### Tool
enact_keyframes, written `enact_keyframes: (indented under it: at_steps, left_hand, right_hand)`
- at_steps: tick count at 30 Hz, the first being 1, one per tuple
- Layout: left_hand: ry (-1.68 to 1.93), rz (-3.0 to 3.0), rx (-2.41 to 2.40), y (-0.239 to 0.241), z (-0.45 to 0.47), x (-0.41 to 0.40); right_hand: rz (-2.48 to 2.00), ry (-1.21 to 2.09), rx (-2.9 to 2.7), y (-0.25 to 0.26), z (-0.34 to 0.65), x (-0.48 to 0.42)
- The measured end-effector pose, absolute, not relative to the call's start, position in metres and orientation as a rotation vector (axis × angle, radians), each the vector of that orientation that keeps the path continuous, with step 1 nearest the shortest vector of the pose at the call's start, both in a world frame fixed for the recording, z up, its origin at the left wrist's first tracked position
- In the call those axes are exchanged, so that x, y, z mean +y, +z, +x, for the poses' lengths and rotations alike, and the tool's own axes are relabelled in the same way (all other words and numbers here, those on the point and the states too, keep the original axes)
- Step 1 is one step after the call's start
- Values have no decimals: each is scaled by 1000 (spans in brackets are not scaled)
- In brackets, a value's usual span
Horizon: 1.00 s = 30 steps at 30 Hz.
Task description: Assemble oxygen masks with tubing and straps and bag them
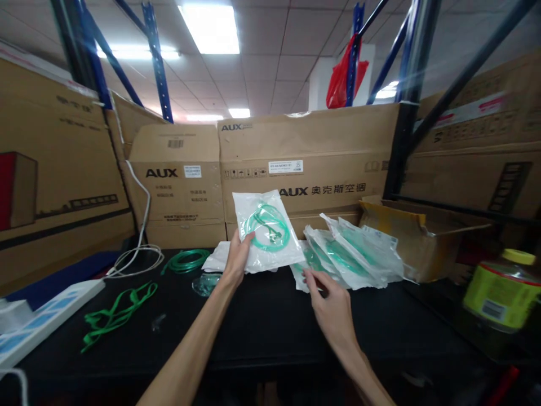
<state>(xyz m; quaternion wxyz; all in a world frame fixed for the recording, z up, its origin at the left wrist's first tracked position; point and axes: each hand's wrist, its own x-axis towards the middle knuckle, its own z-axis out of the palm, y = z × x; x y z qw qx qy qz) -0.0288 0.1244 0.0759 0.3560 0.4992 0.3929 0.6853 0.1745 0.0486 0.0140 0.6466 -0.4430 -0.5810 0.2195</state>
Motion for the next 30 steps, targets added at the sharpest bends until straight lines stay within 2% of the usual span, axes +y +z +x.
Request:
enact_keyframes:
  at_steps: [4, 8, 15, 30]
  left_hand:
    - [1796, 1280, 964, 67, -11, 129]
    - [1819, 1283, 907, 66, -3, 128]
    - [1851, 1283, 849, 71, 1, 124]
    - [1882, 1294, 792, 71, -2, 122]
  right_hand:
    - [-893, 832, -1129, 24, 147, 44]
    - [-784, 1013, -917, 30, 132, 56]
    - [-662, 1030, -661, 27, 121, 61]
    - [-509, 1149, -531, 34, 111, 59]
